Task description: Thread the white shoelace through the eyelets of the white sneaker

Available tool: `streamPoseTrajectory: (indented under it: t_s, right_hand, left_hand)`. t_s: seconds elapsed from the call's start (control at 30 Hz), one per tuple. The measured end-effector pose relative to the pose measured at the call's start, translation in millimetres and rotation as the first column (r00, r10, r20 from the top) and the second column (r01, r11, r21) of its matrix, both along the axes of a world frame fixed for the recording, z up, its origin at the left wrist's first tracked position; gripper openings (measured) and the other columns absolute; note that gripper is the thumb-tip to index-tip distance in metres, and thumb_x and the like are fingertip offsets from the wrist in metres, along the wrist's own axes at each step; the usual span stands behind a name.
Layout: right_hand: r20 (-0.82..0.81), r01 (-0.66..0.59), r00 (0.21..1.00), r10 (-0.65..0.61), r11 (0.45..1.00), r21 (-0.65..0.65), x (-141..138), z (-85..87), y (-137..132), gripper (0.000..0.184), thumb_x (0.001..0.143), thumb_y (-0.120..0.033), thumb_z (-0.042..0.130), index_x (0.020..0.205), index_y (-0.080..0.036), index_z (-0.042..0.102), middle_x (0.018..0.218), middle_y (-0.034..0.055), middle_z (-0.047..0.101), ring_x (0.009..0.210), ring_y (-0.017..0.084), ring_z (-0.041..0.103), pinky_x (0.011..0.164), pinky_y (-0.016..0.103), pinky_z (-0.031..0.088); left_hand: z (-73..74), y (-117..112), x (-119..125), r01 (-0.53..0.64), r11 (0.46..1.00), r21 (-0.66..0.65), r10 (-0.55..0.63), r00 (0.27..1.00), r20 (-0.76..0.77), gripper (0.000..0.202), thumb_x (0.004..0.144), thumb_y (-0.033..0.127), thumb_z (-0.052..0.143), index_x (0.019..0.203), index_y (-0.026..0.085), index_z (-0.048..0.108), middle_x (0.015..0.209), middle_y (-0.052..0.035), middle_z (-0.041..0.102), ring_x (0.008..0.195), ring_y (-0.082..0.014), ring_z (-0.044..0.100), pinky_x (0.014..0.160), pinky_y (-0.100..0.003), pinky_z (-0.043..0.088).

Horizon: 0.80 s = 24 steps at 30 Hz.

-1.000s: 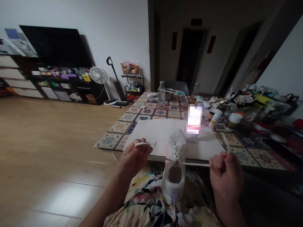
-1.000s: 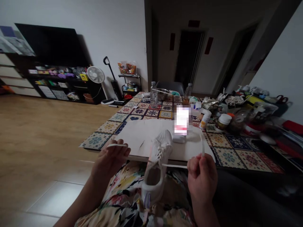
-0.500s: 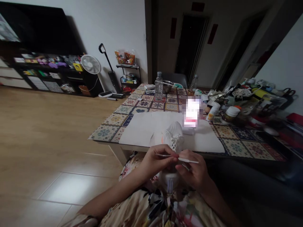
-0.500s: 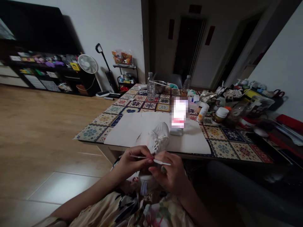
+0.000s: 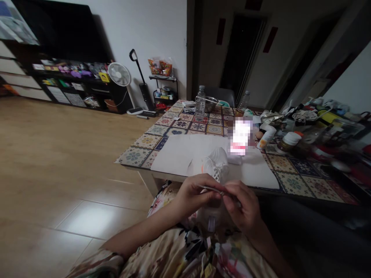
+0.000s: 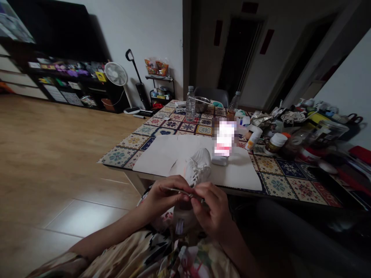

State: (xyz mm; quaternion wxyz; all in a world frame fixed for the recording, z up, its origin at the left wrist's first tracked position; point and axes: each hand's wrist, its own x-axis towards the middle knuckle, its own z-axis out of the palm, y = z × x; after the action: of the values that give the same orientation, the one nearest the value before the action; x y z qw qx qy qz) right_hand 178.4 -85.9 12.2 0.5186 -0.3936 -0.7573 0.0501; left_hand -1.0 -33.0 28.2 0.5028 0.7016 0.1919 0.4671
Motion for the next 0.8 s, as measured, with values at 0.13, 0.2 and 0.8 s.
streamPoseTrajectory:
  t_s: [0.13,0.2,0.8]
  right_hand:
    - [0.039,-0.025,0.999,0.025,1.000,-0.013,-4,2.2,3,0.016,0.085,-0.012,0.053,0.087,-0.022,0.064,0.087,0.0036,0.065,0.080,0.017,0.063,0.072,0.030,0.053]
    - [0.037,0.015,0.999,-0.015,1.000,0.015,-5,-0.4,5,0.014,0.085,-0.011,0.054,0.088,-0.023,0.062,0.086,0.0027,0.064,0.079,0.017,0.064,0.071,0.030,0.053]
    - [-0.822,-0.392,0.542,0.176,0.918,-0.063,35,-1.0,25,0.028,0.091,-0.044,0.060,0.075,-0.027,0.046,0.048,-0.0108,0.028,0.038,0.010,0.031,0.045,0.024,0.041]
  left_hand:
    - [1.2,2,-2,0.005,0.997,0.075,-0.005,1.000,-0.009,0.019,0.084,0.032,0.071,0.077,0.016,0.076,0.074,-0.0076,0.069,0.072,-0.0172,0.063,0.069,-0.026,0.049]
    - [2.9,0,-2,0.000,1.000,0.016,0.001,1.000,-0.026,0.021,0.084,0.033,0.071,0.074,0.015,0.074,0.075,-0.0069,0.068,0.072,-0.0167,0.063,0.069,-0.026,0.048]
    - [-15.1,56,-25,0.395,0.752,-0.528,0.068,0.750,0.658,0.021,0.080,0.021,0.076,0.080,0.017,0.055,0.049,0.0107,0.041,0.043,-0.0047,0.043,0.055,-0.017,0.045]
